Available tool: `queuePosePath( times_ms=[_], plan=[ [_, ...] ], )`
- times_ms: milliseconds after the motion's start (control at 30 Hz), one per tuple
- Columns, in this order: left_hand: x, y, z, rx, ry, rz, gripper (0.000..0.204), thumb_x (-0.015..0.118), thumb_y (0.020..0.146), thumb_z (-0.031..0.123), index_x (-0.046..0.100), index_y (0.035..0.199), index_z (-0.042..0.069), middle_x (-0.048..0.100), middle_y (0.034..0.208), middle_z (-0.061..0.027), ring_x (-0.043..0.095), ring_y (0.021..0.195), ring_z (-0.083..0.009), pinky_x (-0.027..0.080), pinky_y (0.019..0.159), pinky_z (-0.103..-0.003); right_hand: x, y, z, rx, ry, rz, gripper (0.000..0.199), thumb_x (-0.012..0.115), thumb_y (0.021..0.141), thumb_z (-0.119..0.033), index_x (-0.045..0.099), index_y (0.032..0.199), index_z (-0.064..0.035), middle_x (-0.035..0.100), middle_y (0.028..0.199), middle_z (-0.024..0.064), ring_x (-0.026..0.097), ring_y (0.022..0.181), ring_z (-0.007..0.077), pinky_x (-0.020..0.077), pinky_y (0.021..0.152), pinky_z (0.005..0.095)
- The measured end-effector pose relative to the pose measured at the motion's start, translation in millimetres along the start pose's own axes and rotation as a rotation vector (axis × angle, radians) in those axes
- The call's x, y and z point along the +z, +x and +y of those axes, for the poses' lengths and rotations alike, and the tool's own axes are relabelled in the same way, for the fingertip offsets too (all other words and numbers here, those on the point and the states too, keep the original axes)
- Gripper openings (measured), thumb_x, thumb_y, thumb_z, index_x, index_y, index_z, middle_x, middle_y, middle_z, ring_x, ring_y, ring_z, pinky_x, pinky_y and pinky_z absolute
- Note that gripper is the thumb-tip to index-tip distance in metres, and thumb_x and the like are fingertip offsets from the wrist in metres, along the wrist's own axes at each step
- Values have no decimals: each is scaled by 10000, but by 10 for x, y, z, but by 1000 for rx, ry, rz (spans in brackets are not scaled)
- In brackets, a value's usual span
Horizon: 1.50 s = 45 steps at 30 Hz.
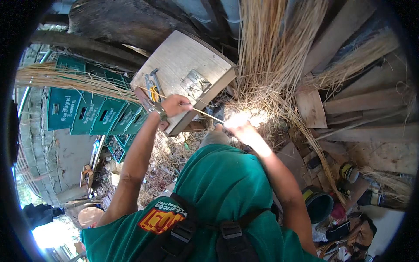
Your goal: Splitting and preparing thin bamboo or rattan strips using a hand-held guide.
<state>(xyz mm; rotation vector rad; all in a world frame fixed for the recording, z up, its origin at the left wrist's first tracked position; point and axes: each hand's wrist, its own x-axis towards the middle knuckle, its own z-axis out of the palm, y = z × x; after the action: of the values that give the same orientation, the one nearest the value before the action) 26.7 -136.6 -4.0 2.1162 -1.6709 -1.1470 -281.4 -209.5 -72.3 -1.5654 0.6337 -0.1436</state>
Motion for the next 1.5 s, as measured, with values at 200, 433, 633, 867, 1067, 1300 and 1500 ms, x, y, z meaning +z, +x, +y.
queuePosePath(
  times_ms=[200,433,633,867,1067,1300,1500],
  plan=[
    [-1083,195,-893,-232,284,101,261,734,797,272,704,919,44,693,787,-134,657,728,-244,500,695,-358,-533,-277,1114,-41,127,102,140,492,764,52,619,753,-6,583,683,10,519,652,109,425,610,237],
    [-1943,519,-1168,-433,548,189,337,759,739,326,715,979,94,680,995,-174,649,959,-335,511,834,-400,-563,-165,1391,220,58,204,247,433,692,135,612,792,-4,585,765,-22,510,718,82,430,694,221],
    [-2283,689,-1179,-438,574,248,368,784,711,301,707,979,60,679,1004,-177,641,977,-337,503,856,-402,-429,-45,1329,338,195,150,251,418,721,147,604,791,-6,570,770,-22,500,740,90,406,709,216],
    [-2494,855,-1359,-458,604,267,355,756,739,260,685,1031,71,669,1052,-171,633,998,-335,495,871,-409,-287,139,931,404,156,168,209,454,771,115,613,827,-8,609,782,2,545,754,94,437,716,228],
    [-2871,1120,-1201,-388,654,360,303,690,804,258,674,986,15,662,975,-205,612,962,-378,480,839,-465,-546,-10,620,372,340,283,67,581,897,-12,634,866,-40,612,781,-21,535,749,60,446,650,209],
    [-3397,411,-2253,-325,599,681,400,670,820,339,617,1045,14,633,986,-241,586,966,-406,473,827,-472,-2566,-671,-1942,115,-305,692,179,672,849,-182,654,880,-6,625,814,43,541,746,107,456,694,256],
    [-3031,851,-2095,-171,225,686,286,646,875,250,550,759,6,613,658,-172,614,617,-320,484,600,-391,-3966,-1569,-3885,-434,-1286,1609,115,556,901,-124,611,914,-24,567,747,102,539,671,170,452,648,302]
  ],
)
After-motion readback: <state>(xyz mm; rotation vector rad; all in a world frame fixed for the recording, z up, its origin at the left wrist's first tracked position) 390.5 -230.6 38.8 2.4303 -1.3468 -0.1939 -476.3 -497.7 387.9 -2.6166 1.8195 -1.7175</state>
